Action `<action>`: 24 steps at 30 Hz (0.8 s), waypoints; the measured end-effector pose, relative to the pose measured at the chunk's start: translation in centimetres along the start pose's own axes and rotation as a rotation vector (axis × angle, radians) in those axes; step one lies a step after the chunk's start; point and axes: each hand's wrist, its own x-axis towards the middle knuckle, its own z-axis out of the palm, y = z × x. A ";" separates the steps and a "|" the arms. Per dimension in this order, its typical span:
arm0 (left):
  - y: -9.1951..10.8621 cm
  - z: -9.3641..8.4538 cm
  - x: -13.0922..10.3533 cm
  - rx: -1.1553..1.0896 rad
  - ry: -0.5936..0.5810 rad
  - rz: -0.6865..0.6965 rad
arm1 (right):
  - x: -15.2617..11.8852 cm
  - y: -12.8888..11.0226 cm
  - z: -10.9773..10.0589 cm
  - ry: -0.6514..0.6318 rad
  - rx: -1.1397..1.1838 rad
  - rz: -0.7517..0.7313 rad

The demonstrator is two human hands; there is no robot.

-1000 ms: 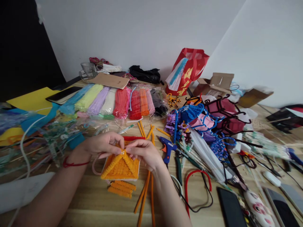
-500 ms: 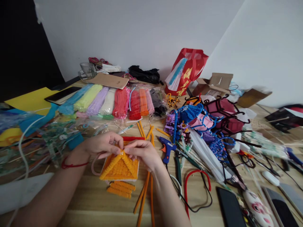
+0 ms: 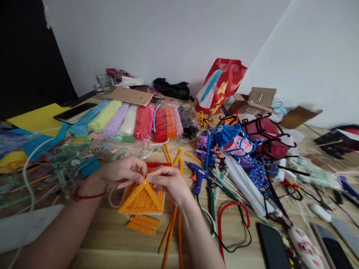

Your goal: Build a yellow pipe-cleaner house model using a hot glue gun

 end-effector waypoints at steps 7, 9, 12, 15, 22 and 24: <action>-0.6 -0.4 -0.2 -0.027 -0.043 0.034 | -0.2 -0.4 -0.1 -0.038 -0.039 0.005; -0.7 -0.5 -0.3 -0.034 -0.065 0.043 | -0.3 -0.6 -0.3 -0.074 -0.040 0.020; -0.7 -0.6 -0.3 -0.034 -0.069 0.054 | -0.1 -0.6 -0.6 -0.101 -0.037 0.033; -0.6 -0.6 -0.2 -0.042 -0.060 0.056 | 0.0 -0.4 -0.8 -0.103 -0.030 0.042; -0.7 -0.6 0.1 -0.018 -0.050 0.057 | 0.1 -0.3 -0.5 -0.029 -0.012 0.052; -0.6 -0.5 0.1 -0.014 -0.041 0.051 | 0.1 -0.3 -0.4 -0.027 -0.033 0.037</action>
